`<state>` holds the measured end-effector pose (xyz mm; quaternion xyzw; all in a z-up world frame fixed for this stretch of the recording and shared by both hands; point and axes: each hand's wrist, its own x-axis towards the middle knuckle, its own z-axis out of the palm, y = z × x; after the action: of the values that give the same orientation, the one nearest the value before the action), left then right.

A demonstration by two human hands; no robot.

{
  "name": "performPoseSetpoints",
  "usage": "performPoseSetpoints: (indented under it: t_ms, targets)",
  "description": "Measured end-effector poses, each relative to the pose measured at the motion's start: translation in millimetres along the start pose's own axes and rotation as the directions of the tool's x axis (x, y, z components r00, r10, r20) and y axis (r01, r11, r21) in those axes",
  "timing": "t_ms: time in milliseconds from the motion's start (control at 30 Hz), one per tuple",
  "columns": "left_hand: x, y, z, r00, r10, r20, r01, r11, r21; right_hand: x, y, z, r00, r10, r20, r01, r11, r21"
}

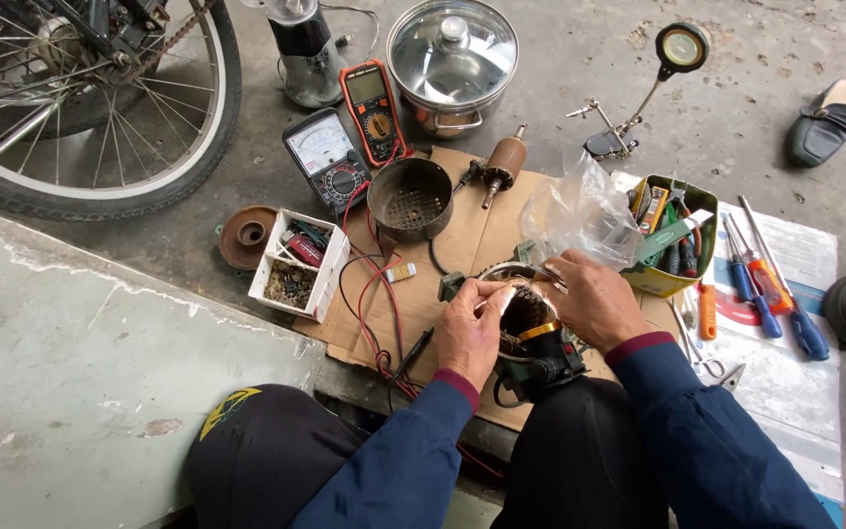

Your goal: Connecting and organizing internal wiring components of an electric motor during a repair process.

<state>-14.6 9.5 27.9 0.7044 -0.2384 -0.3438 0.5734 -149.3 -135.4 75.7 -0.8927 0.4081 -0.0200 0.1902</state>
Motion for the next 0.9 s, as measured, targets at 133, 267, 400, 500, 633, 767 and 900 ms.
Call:
performPoseSetpoints:
  t_ms: [133, 267, 400, 500, 633, 767, 900]
  targets:
    - [-2.6, 1.1, 0.3, 1.0, 0.003, -0.019, -0.003, 1.0, 0.027, 7.3, 2.9, 2.6, 0.999, -0.037, 0.019, 0.038, 0.997, -0.064]
    - [-2.9, -2.2, 1.5, 1.0, -0.001, -0.025, 0.002, 0.998, 0.058, 12.4, -2.8, -2.5, 0.995, -0.078, 0.07, 0.086, 0.987, -0.134]
    - [-6.0, -5.8, 4.7, 0.999, -0.001, -0.044, 0.007, 0.993, 0.117, 27.0, 9.8, 13.4, 0.986, -0.127, 0.104, 0.152, 0.946, -0.285]
    - [-14.3, -9.5, -1.9, 0.984, 0.159, -0.08, -0.14, 0.968, 0.206, 36.3, 1.8, 14.8, 0.98, -0.127, 0.155, 0.179, 0.902, -0.392]
    - [-19.6, -15.3, 0.8, 0.94, 0.32, -0.121, -0.294, 0.936, 0.193, 47.2, 0.8, 31.5, 0.982, -0.114, 0.152, 0.176, 0.851, -0.495]
    - [-17.9, -19.3, 1.1, 0.888, 0.437, -0.143, -0.4, 0.888, 0.227, 52.5, -4.3, 39.2, 0.983, -0.121, 0.135, 0.176, 0.814, -0.554]
    - [-20.4, -15.2, -2.1, 0.877, 0.453, -0.161, -0.427, 0.888, 0.172, 44.3, -16.9, 31.8, 0.983, -0.127, 0.133, 0.179, 0.825, -0.536]
